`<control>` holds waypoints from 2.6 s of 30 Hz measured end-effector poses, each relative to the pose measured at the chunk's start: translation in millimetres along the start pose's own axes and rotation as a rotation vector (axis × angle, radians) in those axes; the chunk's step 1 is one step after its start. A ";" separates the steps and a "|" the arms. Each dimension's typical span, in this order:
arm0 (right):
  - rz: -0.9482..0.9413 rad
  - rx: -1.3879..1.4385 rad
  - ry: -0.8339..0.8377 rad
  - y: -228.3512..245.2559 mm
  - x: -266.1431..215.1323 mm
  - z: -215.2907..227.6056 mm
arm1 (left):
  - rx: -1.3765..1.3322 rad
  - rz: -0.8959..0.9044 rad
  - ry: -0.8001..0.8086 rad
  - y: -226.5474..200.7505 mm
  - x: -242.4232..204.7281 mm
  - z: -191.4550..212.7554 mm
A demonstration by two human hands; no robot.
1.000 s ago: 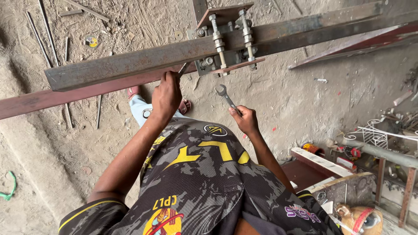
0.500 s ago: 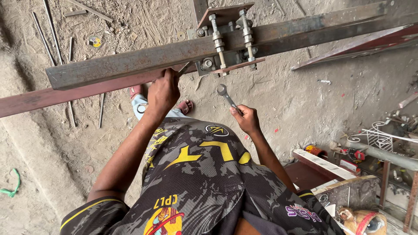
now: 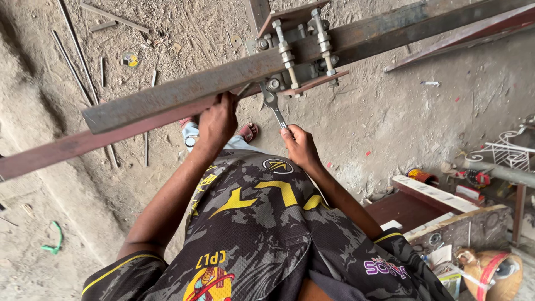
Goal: The person uses two wrenches to tighten bolts on a metal frame joint, adjusting the position of the connected bars and securing the assembly. The person repeatedly repositions the bars and tightens the fasteners to ensure the joint is secure.
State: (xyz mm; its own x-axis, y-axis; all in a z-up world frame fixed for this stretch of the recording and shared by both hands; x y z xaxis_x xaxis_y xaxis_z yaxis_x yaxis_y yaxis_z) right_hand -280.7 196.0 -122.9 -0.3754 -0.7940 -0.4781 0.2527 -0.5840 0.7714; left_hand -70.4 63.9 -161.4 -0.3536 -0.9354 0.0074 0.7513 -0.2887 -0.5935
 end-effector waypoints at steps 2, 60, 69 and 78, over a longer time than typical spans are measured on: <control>-0.042 0.016 -0.026 1.0 -3.7 -7.1 | -0.002 -0.018 -0.016 1.1 -0.2 -2.0; -0.242 0.310 -0.332 8.0 -30.6 -65.1 | -0.277 -0.293 0.315 37.0 -0.2 -13.5; -0.202 0.280 -0.331 -1.7 -29.6 -65.1 | -0.396 -0.216 0.364 23.1 4.2 23.6; -0.150 0.420 -0.172 -26.0 -11.0 -74.2 | -0.200 -0.082 0.445 1.3 -8.5 82.1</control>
State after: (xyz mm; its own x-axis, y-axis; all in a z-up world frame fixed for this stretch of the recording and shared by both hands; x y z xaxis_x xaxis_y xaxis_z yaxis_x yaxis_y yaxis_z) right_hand -217.1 207.4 -168.9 -0.5311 -0.6461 -0.5482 -0.1845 -0.5433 0.8190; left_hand -20.6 54.7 -96.1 -0.6435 -0.7206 -0.2581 0.6050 -0.2723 -0.7482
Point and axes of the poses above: each hand's wrist, its own x-axis towards the middle knuckle, its own z-axis out of the back of the hand, y = z × x, the point moved 5 cm from there along x, towards the middle knuckle, and after that the axes turned 10 degrees about -y, right-handed, at the moved point
